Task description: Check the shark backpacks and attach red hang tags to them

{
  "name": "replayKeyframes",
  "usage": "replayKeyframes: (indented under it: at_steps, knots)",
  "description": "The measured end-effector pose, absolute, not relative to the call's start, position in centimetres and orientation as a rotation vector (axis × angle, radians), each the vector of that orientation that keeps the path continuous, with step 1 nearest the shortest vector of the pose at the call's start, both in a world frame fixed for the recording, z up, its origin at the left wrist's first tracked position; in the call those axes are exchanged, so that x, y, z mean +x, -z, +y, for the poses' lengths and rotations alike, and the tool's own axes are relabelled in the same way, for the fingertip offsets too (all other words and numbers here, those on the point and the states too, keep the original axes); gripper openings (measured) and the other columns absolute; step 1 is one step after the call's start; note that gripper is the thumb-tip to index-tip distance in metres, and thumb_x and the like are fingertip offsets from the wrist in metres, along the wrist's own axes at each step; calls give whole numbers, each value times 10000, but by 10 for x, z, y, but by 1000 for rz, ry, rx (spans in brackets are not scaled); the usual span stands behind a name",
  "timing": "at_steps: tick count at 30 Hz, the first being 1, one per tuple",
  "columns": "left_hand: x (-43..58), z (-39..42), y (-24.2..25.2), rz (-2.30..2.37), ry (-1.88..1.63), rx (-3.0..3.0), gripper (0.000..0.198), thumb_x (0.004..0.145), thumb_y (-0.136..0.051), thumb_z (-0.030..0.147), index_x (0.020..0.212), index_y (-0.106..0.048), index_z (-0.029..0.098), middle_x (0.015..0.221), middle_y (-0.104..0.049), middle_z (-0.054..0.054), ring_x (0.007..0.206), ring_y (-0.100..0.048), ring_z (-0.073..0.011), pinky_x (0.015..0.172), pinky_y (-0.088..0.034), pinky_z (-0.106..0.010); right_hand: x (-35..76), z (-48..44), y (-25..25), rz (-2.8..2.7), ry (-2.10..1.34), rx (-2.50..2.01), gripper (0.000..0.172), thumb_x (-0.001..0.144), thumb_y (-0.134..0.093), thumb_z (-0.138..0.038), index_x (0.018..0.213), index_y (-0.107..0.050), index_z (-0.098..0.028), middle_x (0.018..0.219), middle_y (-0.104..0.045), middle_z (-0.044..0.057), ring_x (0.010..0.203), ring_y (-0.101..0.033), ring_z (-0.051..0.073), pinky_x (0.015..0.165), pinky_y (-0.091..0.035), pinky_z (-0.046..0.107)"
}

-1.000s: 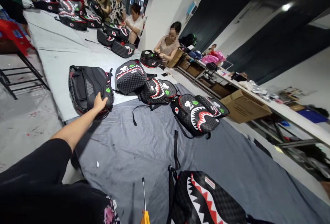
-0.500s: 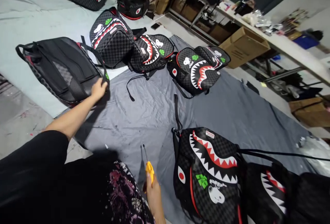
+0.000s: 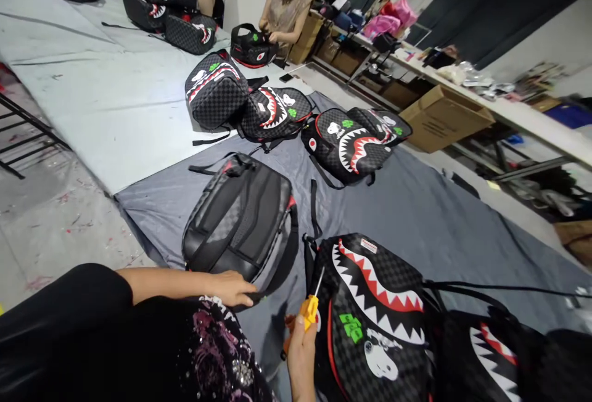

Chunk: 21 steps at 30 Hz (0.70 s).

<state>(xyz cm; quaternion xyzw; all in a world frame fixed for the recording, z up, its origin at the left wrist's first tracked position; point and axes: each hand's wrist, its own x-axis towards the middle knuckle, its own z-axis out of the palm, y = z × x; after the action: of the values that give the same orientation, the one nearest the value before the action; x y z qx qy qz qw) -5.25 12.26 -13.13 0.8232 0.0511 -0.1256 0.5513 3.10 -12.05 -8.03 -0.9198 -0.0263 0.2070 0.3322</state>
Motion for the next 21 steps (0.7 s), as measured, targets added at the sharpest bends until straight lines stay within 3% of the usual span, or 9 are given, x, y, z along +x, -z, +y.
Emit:
replayKeyframes:
  at_steps: [4,7,10,14,16,21]
  knots:
    - [-68,127,132,305,220,1999,366,894,-427,568,1075,-693,393,1002,-743,-45,962,-702,-281,863,-532,-444,21,-139,76,-135,-405,-2271,681,902,-257,-712,1241,-495,-173,960,-690,107,946,-685,278,949,-511,411]
    - [-85,124,122,323,198,2023,451,947,-325,557,1192,-656,372,1081,-724,-47,1007,-680,-269,894,-520,-429,20,-139,79,-155,-404,-2143,676,896,-281,-734,1140,-551,-164,955,-696,111,931,-680,262,914,-524,393]
    - [-87,120,104,254,-4,2182,487,952,-395,535,1362,-557,327,1298,-630,-67,1232,-559,-262,1055,-431,-404,26,-136,80,-163,-419,-2005,634,894,-297,-743,1009,-564,-180,923,-684,109,894,-679,252,890,-536,391]
    - [-51,130,102,519,-196,2548,767,863,-634,439,1532,-322,229,1599,-281,-149,1464,-252,-355,1160,-263,-508,39,-131,69,-190,-499,-1984,575,887,-316,-745,962,-529,-217,827,-652,69,758,-671,235,807,-555,397]
    - [-32,139,116,602,-69,2647,818,840,-674,408,1540,-295,218,1614,-227,-178,1460,-251,-387,1137,-275,-544,47,-127,60,-215,-656,-2020,553,881,-337,-741,968,-521,-226,744,-629,41,651,-650,224,695,-561,387]
    - [-22,142,140,581,-29,2678,624,930,-534,283,1516,-347,175,1578,-302,-208,1422,-328,-390,1090,-346,-546,74,-111,38,-299,-904,-2076,554,834,-424,-734,993,-534,-215,623,-613,12,555,-632,214,569,-536,352]
